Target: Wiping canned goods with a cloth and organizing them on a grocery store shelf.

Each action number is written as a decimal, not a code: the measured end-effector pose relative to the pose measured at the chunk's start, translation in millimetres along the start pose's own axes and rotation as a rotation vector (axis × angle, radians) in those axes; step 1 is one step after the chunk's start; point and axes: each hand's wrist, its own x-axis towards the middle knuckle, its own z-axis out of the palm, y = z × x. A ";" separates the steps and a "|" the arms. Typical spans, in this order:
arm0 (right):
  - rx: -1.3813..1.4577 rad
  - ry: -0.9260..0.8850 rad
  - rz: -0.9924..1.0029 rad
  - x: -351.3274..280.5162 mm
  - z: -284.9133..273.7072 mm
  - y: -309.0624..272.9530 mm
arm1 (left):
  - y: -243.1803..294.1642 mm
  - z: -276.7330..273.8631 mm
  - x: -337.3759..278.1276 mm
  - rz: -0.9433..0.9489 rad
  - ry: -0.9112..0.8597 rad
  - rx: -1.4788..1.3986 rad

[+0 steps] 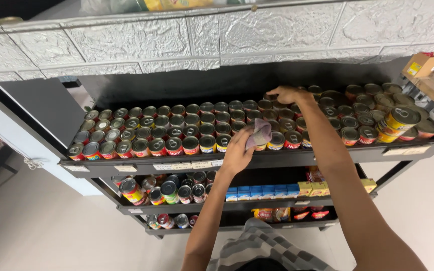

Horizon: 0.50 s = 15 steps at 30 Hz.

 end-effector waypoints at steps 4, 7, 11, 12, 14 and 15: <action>-0.048 -0.023 0.121 -55.6 -15.8 -50.2 | -1.8 -2.7 -9.1 -0.010 0.007 -0.069; -0.061 0.093 0.093 -78.9 -2.9 -56.6 | 0.1 -7.1 -21.1 -0.008 0.026 -0.226; 0.096 0.254 -0.150 -156.4 25.8 -110.7 | 13.5 -17.2 -67.6 -0.107 0.155 -0.344; 0.140 0.313 -0.219 -181.2 31.2 -134.5 | 16.9 -21.8 -83.3 -0.108 0.217 -0.364; 0.219 0.331 -0.310 -215.2 60.7 -182.7 | 26.7 -37.1 -128.2 -0.220 0.285 -0.425; 0.310 0.381 -0.393 -229.8 76.3 -209.5 | 32.5 -46.0 -154.5 -0.298 0.340 -0.480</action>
